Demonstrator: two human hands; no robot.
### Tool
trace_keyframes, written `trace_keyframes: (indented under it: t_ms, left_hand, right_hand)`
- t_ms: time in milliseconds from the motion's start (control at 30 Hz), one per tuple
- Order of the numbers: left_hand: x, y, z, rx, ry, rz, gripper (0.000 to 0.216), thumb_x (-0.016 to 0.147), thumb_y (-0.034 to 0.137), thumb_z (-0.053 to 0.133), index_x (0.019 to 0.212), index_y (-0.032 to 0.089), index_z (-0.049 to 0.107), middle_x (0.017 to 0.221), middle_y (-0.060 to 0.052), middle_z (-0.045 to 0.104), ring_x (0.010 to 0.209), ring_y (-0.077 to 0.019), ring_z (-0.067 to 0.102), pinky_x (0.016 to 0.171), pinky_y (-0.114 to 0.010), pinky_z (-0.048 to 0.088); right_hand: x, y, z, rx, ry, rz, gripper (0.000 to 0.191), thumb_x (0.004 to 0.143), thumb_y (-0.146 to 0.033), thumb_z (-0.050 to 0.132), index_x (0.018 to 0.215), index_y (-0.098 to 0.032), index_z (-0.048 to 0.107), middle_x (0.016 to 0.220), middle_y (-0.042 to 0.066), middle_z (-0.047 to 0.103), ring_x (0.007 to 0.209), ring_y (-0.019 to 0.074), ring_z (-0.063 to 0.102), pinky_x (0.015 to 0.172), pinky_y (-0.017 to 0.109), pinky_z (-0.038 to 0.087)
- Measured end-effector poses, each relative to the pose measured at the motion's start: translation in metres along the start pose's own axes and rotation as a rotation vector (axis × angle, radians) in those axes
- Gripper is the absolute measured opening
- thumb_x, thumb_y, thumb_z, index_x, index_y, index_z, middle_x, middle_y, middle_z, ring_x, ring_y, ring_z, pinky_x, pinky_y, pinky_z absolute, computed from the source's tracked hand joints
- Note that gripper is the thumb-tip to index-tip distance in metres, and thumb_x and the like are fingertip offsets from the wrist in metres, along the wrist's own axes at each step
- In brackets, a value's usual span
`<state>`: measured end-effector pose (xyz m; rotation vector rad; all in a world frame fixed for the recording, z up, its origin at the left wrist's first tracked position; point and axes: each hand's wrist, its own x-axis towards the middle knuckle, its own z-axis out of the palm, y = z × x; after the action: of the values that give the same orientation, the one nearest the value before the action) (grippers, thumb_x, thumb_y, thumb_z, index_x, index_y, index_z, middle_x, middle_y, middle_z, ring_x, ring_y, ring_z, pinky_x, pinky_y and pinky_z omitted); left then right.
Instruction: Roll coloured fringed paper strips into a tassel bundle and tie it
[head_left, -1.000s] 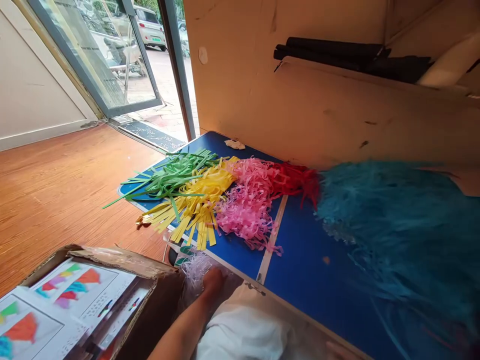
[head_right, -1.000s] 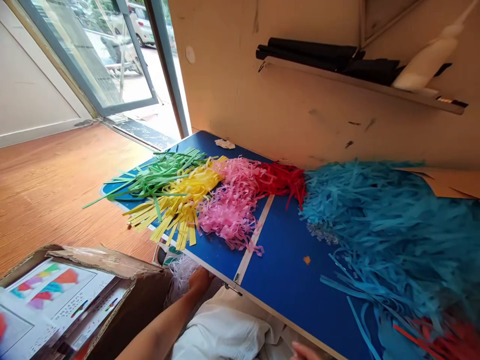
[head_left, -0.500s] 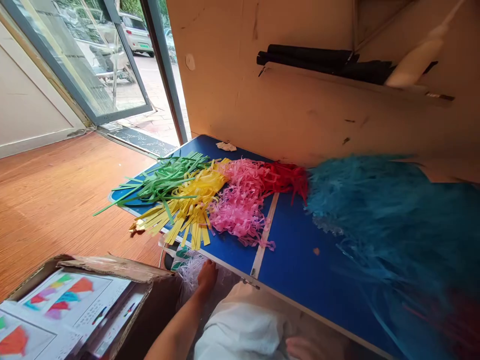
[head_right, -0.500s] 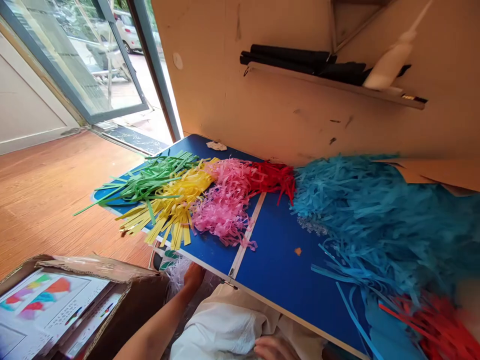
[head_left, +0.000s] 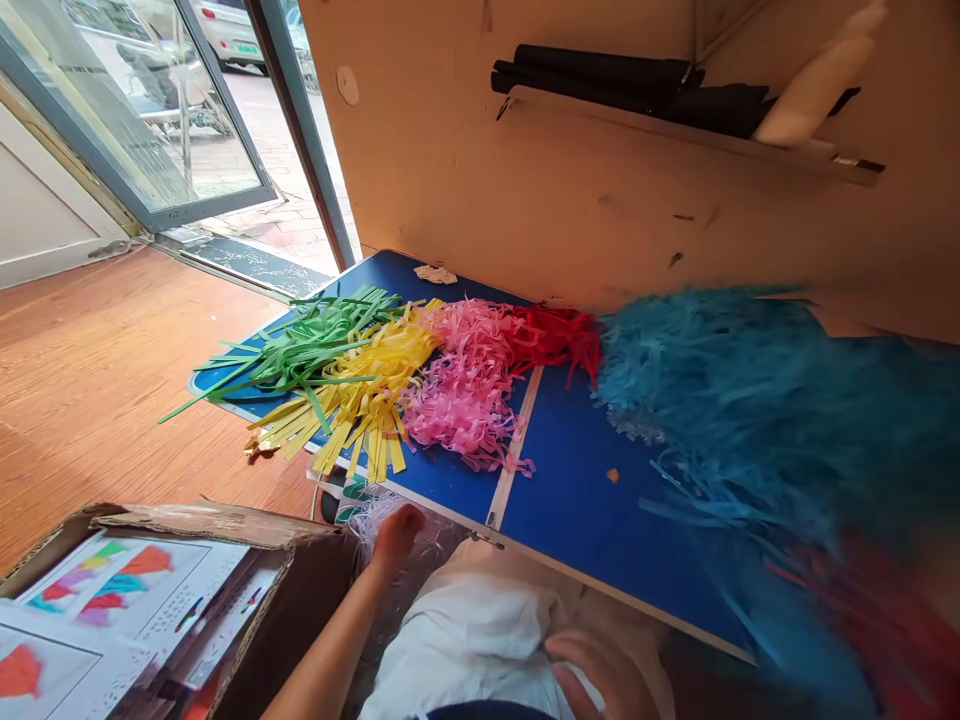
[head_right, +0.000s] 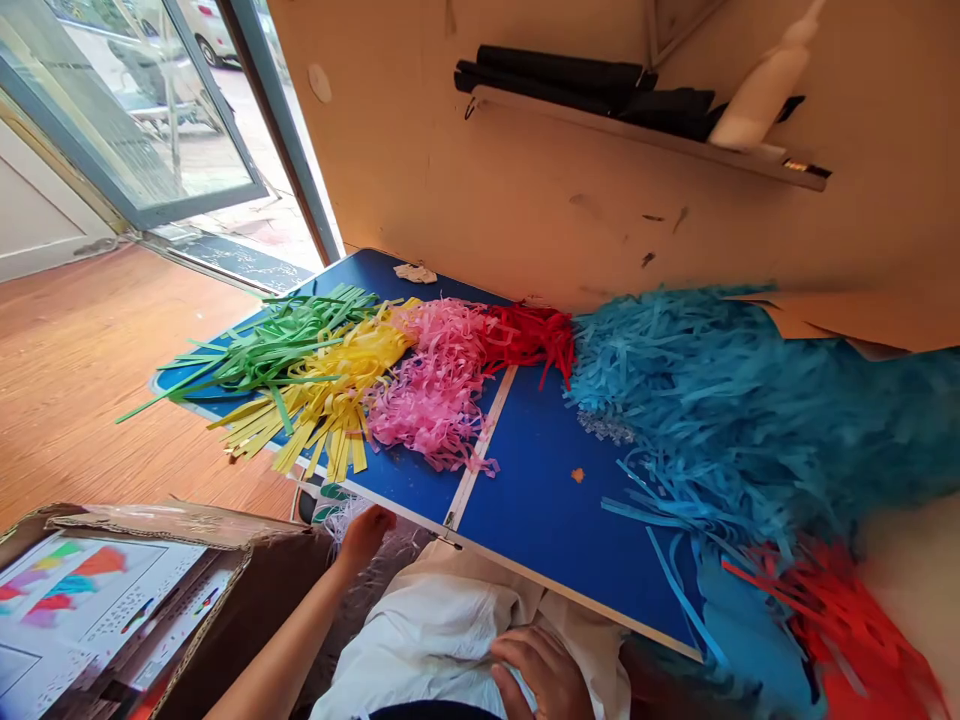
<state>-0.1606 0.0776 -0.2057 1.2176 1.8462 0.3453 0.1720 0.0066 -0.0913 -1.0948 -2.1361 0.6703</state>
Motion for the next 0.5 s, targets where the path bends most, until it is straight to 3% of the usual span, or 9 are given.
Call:
trace_keyframes:
  t_ms: [100,167,233,300,367,400,500]
  left_hand:
    - [-0.054,0.025,-0.015,-0.017,-0.140,0.234,0.019,0.095,0.028,0.056,0.085,0.014,0.064,0.075,-0.001,0.067,0.072,-0.0150,0.063,0.070,-0.029,0.052]
    - [-0.093,0.049,-0.025,-0.022,-0.219,0.384,0.020,0.094,0.031,0.055,0.083,0.017,0.064,0.071,0.001,0.066,0.067,-0.0136,0.060,0.065,-0.025,0.048]
    - [-0.125,0.077,-0.037,0.008,-0.246,0.530,0.018,0.092,0.034,0.057,0.084,0.020,0.064,0.074,0.002,0.068,0.067,-0.0130,0.059,0.065,-0.024,0.045]
    - [-0.144,0.103,-0.052,0.094,-0.145,0.683,0.019,0.094,0.032,0.052,0.084,0.021,0.063,0.074,0.001,0.068,0.067,-0.0133,0.060,0.065,-0.025,0.043]
    - [-0.152,0.118,-0.074,0.124,0.078,0.725,0.024,0.095,0.035,0.047,0.082,0.021,0.061,0.070,0.001,0.067,0.064,-0.0139,0.059,0.061,-0.024,0.042]
    - [-0.153,0.121,-0.086,0.110,0.210,0.712,0.025,0.094,0.038,0.047,0.081,0.021,0.061,0.068,0.001,0.066,0.062,-0.0142,0.059,0.059,-0.024,0.043]
    - [-0.150,0.109,-0.119,0.042,0.544,0.619,0.029,0.090,0.049,0.050,0.085,0.022,0.062,0.073,0.000,0.069,0.065,-0.0163,0.064,0.059,-0.024,0.048]
  right_hand:
    - [0.010,-0.008,0.006,0.123,-0.048,0.073,0.020,0.093,-0.022,0.057,0.108,-0.029,0.068,0.095,0.003,0.073,0.084,0.0189,0.070,0.078,0.025,0.057]
    - [0.026,-0.025,0.018,0.242,-0.092,0.163,0.038,0.090,-0.024,0.058,0.128,-0.028,0.060,0.103,0.005,0.071,0.086,0.0190,0.068,0.080,0.028,0.056]
    - [0.047,-0.047,0.029,0.371,-0.232,0.235,0.055,0.086,-0.028,0.062,0.140,-0.025,0.051,0.106,0.007,0.069,0.087,0.0197,0.065,0.079,0.029,0.055]
    - [0.065,-0.062,0.030,0.473,-0.390,0.290,0.043,0.085,-0.036,0.065,0.126,-0.022,0.064,0.093,0.005,0.069,0.080,0.0190,0.062,0.071,0.027,0.052]
    - [0.069,-0.058,0.013,0.537,-0.384,0.365,0.031,0.086,-0.047,0.063,0.096,-0.019,0.075,0.074,0.002,0.065,0.069,0.0168,0.056,0.064,0.025,0.046]
    - [0.064,-0.049,-0.004,0.556,-0.308,0.417,0.037,0.086,-0.052,0.062,0.083,-0.018,0.076,0.067,0.002,0.062,0.065,0.0156,0.053,0.062,0.025,0.044]
    - [0.017,0.001,-0.074,0.560,-0.002,0.571,0.053,0.076,-0.069,0.064,0.072,-0.017,0.073,0.063,0.002,0.056,0.057,0.0135,0.043,0.055,0.025,0.039]
